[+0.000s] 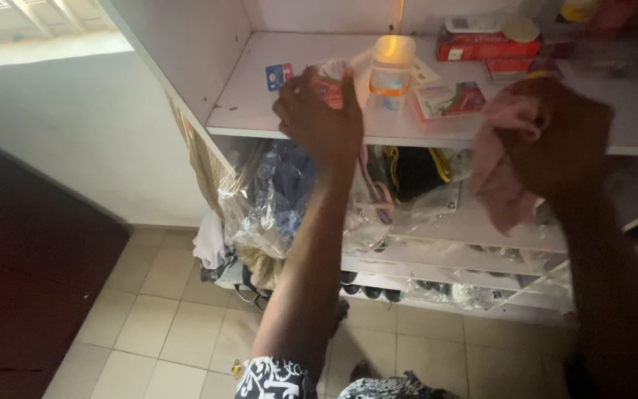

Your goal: The person wipes a white shelf with a pink cloth, then picks up various small items from the floor and places them on the shelf. The person wipes the shelf surface and the items, including a digital scale, boxes, and bottles, before arranging them.

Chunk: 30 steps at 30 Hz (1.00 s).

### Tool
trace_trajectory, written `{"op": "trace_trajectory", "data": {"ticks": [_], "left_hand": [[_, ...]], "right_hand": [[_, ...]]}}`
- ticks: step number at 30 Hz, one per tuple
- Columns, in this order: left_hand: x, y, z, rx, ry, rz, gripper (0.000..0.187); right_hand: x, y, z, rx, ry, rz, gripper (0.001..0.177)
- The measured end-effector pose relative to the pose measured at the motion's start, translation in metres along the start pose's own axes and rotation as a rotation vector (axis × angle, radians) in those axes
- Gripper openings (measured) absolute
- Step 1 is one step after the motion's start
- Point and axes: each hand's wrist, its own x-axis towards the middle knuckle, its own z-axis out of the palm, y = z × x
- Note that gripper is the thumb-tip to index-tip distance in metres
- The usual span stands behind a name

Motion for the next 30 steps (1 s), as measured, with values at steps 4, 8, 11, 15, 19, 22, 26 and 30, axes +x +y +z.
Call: {"op": "trace_trajectory", "data": {"ticks": [4, 8, 11, 15, 19, 22, 26, 30], "left_hand": [[0.009, -0.016, 0.011, 0.122, -0.080, -0.056, 0.075], [0.011, -0.014, 0.013, 0.257, -0.148, -0.096, 0.081], [0.018, -0.015, -0.001, 0.309, -0.274, -0.124, 0.081], [0.015, -0.013, -0.022, 0.291, -0.376, -0.176, 0.078], [0.011, -0.009, -0.037, 0.207, -0.365, -0.195, 0.086], [0.002, -0.011, -0.049, 0.101, -0.299, -0.148, 0.088], [-0.009, -0.012, -0.053, -0.072, -0.332, -0.342, 0.091], [-0.038, -0.011, -0.049, -0.315, -0.193, -0.436, 0.102]], "right_hand": [[0.001, -0.036, 0.019, 0.074, 0.021, -0.085, 0.033], [0.010, -0.072, 0.031, 0.243, -0.033, -0.015, 0.037], [0.013, -0.093, 0.034, 0.279, -0.039, 0.029, 0.038], [0.014, -0.105, 0.045, 0.340, -0.028, 0.048, 0.037], [0.017, -0.108, 0.059, 0.404, -0.007, 0.071, 0.035], [0.017, -0.109, 0.064, 0.420, 0.035, 0.075, 0.031], [0.017, -0.105, 0.074, 0.439, 0.067, 0.134, 0.027], [0.012, -0.092, 0.078, 0.420, 0.117, 0.015, 0.032]]}}
